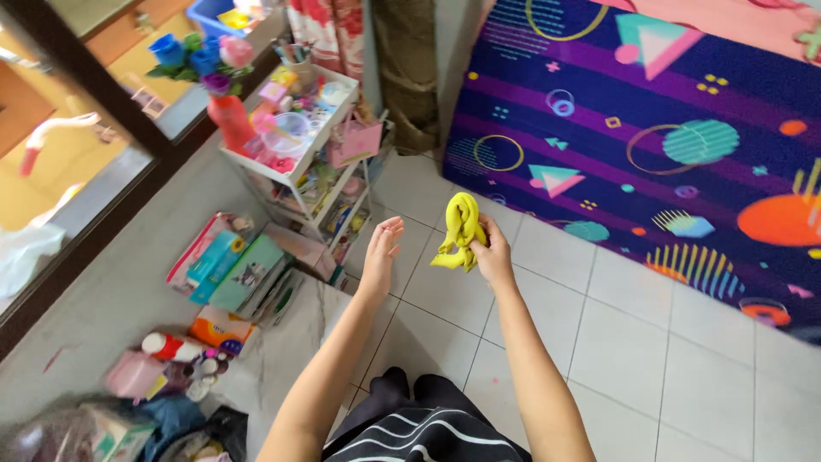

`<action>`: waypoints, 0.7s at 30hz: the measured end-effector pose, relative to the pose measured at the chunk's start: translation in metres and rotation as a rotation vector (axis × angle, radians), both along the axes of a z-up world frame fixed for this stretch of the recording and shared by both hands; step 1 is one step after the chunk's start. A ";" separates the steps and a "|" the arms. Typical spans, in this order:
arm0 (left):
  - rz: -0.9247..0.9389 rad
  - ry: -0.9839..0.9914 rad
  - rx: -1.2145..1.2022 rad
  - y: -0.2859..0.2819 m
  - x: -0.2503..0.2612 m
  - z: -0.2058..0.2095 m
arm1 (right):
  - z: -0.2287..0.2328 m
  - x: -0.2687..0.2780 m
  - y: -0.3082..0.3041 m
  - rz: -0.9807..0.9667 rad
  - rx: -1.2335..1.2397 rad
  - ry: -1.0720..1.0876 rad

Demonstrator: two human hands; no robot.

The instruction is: The person cleans the desk and surrounding furniture with a cloth and water bottle.

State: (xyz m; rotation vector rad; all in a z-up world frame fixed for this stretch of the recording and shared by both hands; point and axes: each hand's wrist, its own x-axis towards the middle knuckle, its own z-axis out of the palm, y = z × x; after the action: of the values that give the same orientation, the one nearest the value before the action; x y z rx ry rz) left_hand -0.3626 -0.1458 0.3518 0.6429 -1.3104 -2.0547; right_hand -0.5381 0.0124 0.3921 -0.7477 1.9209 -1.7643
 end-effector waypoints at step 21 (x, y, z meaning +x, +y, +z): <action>-0.461 -0.043 -0.017 0.088 -0.134 0.025 | 0.016 -0.043 0.153 -0.438 -0.053 -0.007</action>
State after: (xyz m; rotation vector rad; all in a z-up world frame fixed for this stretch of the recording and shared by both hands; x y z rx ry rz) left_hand -0.4969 -0.0579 0.3769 0.4028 -1.6158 -2.3954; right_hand -0.5813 0.1656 0.4079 -0.3500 2.1617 -2.0684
